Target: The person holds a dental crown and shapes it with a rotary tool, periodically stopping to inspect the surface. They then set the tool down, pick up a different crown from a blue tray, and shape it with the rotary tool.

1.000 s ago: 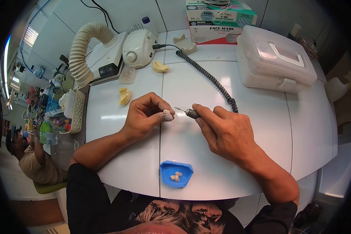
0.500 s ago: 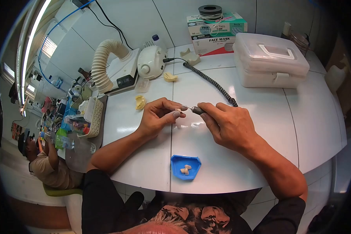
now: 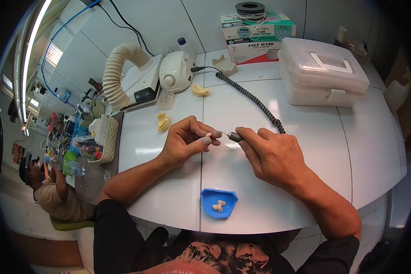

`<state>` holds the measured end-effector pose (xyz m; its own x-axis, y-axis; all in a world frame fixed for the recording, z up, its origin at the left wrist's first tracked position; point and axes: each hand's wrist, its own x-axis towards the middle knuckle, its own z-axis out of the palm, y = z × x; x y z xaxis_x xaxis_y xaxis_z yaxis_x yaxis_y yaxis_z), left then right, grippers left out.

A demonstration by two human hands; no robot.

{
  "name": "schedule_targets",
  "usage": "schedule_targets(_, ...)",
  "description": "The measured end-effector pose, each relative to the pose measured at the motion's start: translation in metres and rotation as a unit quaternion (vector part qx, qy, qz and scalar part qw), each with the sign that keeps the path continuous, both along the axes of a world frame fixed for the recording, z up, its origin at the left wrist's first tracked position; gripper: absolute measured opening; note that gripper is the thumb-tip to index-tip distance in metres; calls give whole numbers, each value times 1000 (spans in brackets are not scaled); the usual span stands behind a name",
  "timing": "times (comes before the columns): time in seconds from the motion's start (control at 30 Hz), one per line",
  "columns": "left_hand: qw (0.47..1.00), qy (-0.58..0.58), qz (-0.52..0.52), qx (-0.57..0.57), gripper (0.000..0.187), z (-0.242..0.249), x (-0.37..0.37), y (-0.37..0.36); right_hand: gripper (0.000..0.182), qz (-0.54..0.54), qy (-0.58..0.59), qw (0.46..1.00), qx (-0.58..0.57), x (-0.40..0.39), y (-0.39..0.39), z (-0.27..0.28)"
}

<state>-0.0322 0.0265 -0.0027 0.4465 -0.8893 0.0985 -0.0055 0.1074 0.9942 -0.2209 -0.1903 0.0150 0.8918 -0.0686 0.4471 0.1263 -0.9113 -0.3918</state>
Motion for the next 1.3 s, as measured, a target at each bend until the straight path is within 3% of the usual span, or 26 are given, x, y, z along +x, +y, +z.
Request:
schedule_targets(0.17, 999, -22, -26, -36, 20, -12, 4, -3, 31, 4, 3, 1000, -5, 0, 0, 3)
schedule_targets(0.47, 997, -47, -16, 52, 26, -3, -1, -2, 34, 20, 53, 998, -19, 3, -1, 6)
schedule_targets(1.3, 989, -60, 0, 131, 20, 8, -2, -3, 36, 4, 81, 995, -62, 3, 2, 5)
